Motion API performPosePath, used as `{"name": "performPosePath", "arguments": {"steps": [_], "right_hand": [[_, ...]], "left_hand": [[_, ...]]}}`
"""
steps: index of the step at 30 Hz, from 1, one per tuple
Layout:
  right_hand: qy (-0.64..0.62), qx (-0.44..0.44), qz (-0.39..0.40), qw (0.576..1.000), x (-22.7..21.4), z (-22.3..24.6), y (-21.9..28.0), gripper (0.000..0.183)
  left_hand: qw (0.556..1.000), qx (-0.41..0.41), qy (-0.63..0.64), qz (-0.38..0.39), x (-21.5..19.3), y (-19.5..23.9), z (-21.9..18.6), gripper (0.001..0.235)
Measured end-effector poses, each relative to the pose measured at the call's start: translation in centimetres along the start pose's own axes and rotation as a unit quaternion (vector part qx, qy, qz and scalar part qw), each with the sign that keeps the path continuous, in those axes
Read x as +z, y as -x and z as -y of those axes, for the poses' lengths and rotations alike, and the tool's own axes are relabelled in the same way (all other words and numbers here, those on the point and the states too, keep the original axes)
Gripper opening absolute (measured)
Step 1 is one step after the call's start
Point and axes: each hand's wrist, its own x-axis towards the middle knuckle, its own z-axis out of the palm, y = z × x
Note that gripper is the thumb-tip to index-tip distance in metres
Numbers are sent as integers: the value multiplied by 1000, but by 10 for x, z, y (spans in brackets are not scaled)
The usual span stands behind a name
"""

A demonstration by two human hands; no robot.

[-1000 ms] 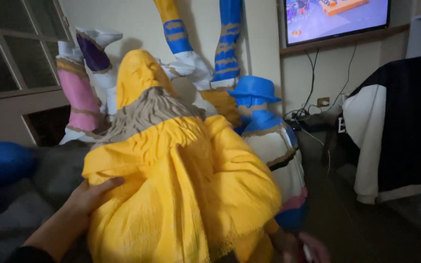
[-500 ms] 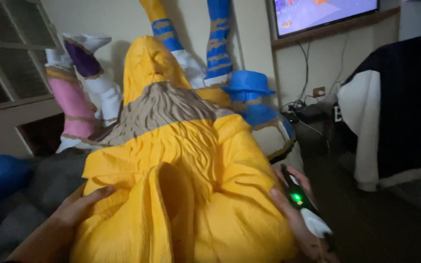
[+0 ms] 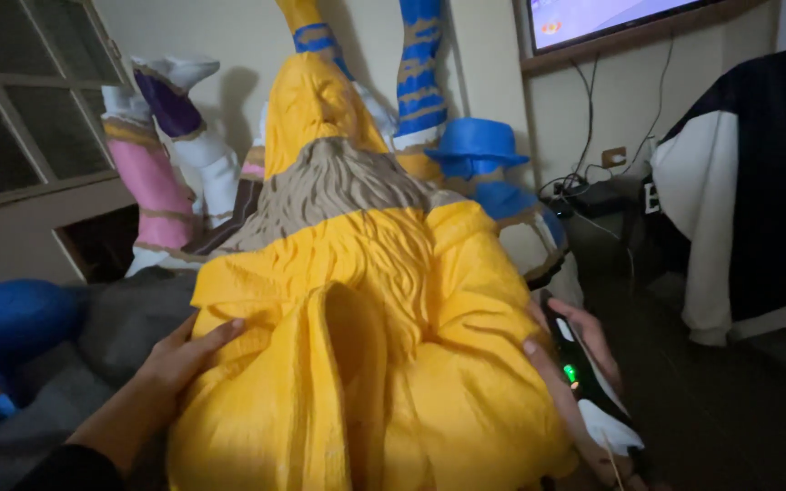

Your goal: Finishing a large 3D printed figure using a 3D pen to join and refine its parts.

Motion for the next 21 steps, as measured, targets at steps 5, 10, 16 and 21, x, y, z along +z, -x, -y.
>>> {"name": "performPosePath", "arguments": {"steps": [5, 10, 16, 21], "right_hand": [[-11, -24, -23, 999, 9, -5, -6, 52], [-18, -60, -9, 998, 8, -2, -8, 48], [-42, -63, -10, 997, 7, 2, -7, 50], [35, -49, -19, 998, 6, 13, -7, 49]], "left_hand": [[981, 39, -153, -114, 34, 45, -19, 75], [934, 264, -235, -49, 73, 103, -33, 65], [877, 232, -414, -81, 96, 128, -57, 76], [842, 330, -423, -64, 89, 120, -47, 74]]}}
